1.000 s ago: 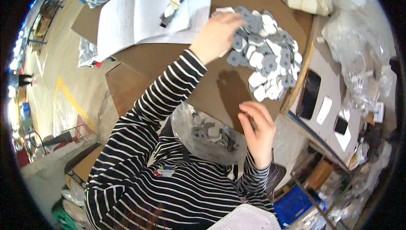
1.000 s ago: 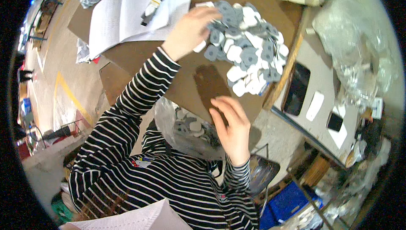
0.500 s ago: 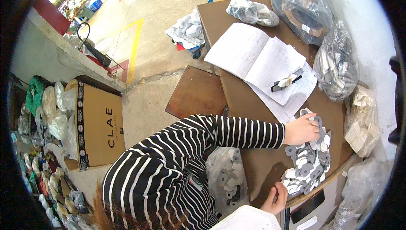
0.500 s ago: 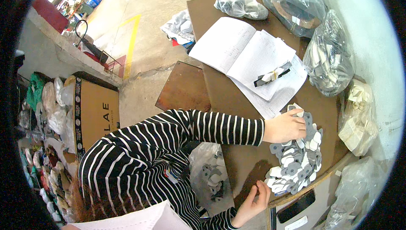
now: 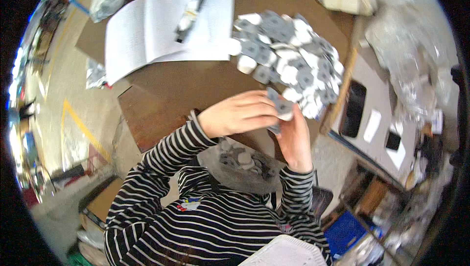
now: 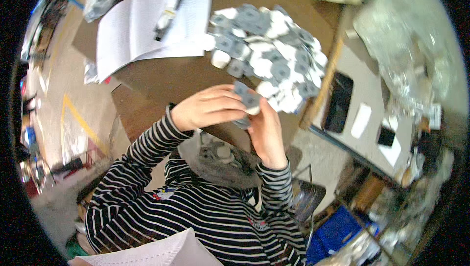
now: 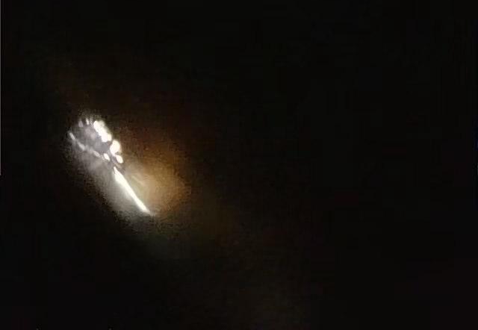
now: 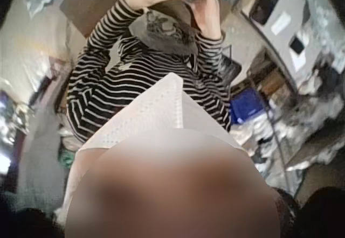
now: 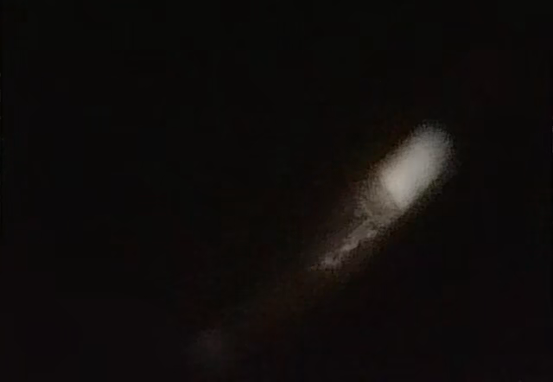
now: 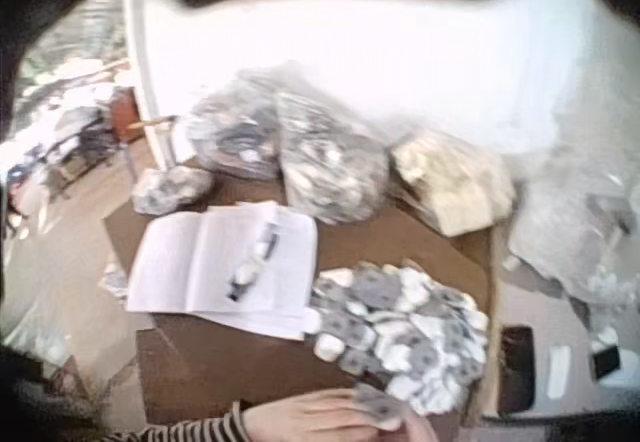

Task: The person picks up small gray and white foam pieces from a table and a plastic bag, then presses them together to form assembled units. The person places the assembled units into a pile on the table and continues the process with additional pieces.

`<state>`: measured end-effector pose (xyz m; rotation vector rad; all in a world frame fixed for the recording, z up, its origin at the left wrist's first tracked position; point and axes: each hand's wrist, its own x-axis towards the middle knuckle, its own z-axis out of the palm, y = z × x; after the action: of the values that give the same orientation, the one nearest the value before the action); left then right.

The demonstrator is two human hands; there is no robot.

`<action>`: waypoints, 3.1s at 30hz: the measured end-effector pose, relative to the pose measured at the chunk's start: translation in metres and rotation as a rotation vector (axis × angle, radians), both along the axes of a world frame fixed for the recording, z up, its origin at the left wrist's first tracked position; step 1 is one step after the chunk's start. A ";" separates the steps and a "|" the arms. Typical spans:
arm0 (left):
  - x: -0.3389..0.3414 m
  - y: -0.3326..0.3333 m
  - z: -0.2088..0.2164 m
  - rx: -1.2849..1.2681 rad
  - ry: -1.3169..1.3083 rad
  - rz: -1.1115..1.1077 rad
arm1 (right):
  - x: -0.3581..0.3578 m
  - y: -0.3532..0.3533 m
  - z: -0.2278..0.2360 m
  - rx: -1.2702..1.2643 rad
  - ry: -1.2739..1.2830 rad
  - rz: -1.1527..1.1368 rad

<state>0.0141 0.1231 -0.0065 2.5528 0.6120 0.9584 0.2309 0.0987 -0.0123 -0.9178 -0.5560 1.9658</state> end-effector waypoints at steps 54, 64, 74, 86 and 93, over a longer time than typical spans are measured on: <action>0.028 -0.050 0.000 -1.608 -1.054 0.473 | 0.000 -0.021 0.005 0.154 -0.304 -0.357; -0.017 -0.071 0.003 -1.532 -0.588 0.474 | 0.015 -0.060 0.019 0.529 -0.762 0.436; 0.010 -0.083 0.012 -1.563 -0.480 0.331 | -0.007 -0.059 0.017 0.321 -0.538 -0.062; -0.013 -0.078 0.012 -1.810 -0.832 0.163 | 0.008 -0.064 0.017 0.485 -0.858 0.197; 0.013 -0.079 0.014 -1.541 -0.523 0.284 | -0.006 -0.052 0.016 0.564 -0.750 0.013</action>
<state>0.0268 0.0443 0.0077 0.8451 0.9892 0.6846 0.2251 0.0462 0.0042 -1.2492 -1.4500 1.2965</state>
